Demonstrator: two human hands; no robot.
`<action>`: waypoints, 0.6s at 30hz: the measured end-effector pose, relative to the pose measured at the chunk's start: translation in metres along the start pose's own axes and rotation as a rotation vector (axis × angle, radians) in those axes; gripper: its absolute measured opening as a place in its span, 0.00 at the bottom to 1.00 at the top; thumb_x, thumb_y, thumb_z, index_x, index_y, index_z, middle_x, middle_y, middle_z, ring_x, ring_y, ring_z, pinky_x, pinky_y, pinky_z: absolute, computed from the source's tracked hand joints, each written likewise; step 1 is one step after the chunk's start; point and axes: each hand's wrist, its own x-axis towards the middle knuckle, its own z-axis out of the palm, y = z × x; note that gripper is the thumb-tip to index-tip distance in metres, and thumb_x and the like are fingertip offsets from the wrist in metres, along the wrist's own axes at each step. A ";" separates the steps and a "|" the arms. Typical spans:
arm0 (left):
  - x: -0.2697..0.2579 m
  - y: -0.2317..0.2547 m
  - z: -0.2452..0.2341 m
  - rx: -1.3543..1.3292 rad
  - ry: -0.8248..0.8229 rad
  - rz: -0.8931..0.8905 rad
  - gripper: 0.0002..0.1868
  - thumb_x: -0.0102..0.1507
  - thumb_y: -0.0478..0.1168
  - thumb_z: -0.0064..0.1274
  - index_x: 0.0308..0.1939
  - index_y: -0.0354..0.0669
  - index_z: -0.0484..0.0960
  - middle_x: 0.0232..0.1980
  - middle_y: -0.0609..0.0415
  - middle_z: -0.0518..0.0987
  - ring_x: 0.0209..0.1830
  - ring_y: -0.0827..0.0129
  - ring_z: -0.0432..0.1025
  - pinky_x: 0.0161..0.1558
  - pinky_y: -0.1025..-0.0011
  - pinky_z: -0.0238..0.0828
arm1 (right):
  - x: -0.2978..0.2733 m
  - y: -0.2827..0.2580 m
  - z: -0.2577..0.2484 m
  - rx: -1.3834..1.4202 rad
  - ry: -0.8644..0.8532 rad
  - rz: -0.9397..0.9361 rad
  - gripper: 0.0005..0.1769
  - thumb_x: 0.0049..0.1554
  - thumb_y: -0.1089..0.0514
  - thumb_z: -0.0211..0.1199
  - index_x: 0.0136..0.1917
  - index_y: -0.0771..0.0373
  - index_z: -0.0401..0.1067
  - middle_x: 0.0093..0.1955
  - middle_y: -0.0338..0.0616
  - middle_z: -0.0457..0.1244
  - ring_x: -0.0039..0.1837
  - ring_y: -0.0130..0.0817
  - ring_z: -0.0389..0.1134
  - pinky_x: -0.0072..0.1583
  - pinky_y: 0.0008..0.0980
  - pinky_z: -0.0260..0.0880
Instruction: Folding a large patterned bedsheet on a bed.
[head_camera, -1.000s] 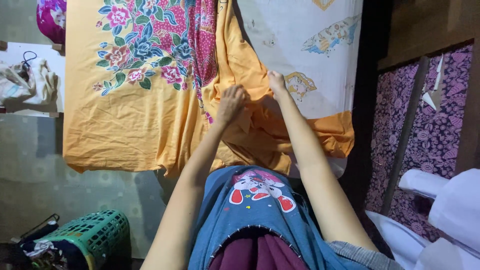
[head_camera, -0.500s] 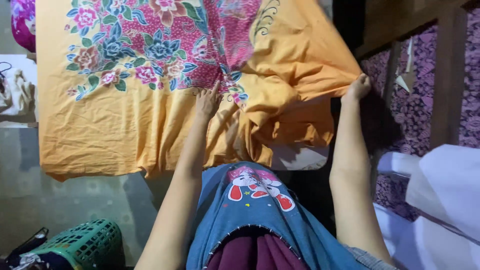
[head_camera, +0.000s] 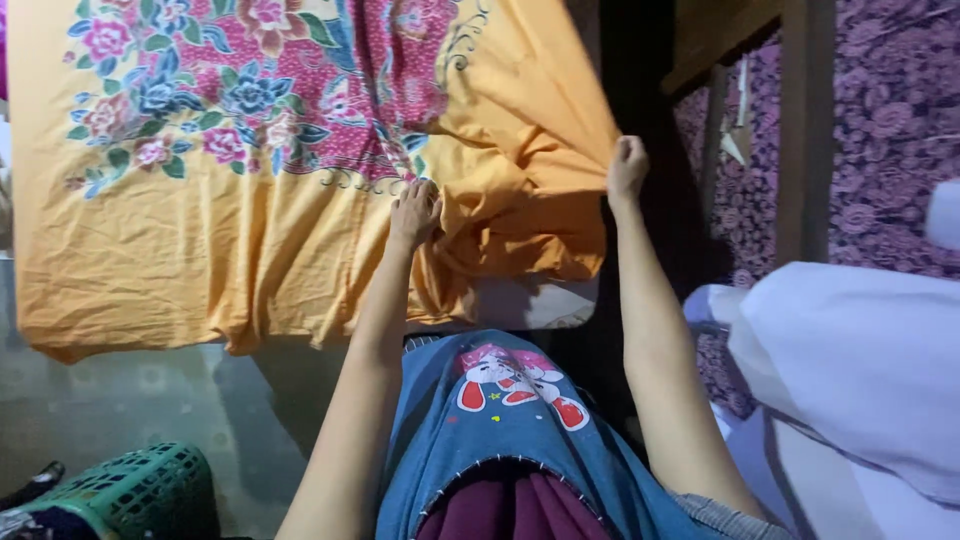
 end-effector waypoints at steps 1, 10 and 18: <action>-0.001 0.008 0.010 0.003 0.015 -0.006 0.27 0.66 0.56 0.48 0.64 0.47 0.71 0.61 0.43 0.77 0.62 0.47 0.69 0.58 0.46 0.65 | -0.001 -0.008 -0.009 0.038 -0.107 -0.072 0.16 0.69 0.51 0.55 0.50 0.67 0.74 0.43 0.47 0.68 0.46 0.30 0.69 0.50 0.35 0.69; -0.009 -0.030 0.134 0.096 -0.034 0.098 0.07 0.67 0.39 0.48 0.43 0.48 0.82 0.44 0.45 0.82 0.44 0.50 0.78 0.45 0.54 0.74 | 0.003 -0.068 -0.073 0.004 -0.302 -0.052 0.13 0.63 0.53 0.64 0.47 0.67 0.72 0.34 0.48 0.65 0.38 0.38 0.67 0.42 0.39 0.67; -0.032 0.029 -0.015 0.157 0.156 0.285 0.10 0.55 0.38 0.53 0.38 0.48 0.85 0.48 0.44 0.79 0.55 0.48 0.72 0.57 0.55 0.69 | 0.022 -0.077 -0.080 -0.352 -0.272 -0.043 0.20 0.66 0.45 0.62 0.43 0.64 0.72 0.40 0.59 0.68 0.46 0.62 0.70 0.44 0.55 0.67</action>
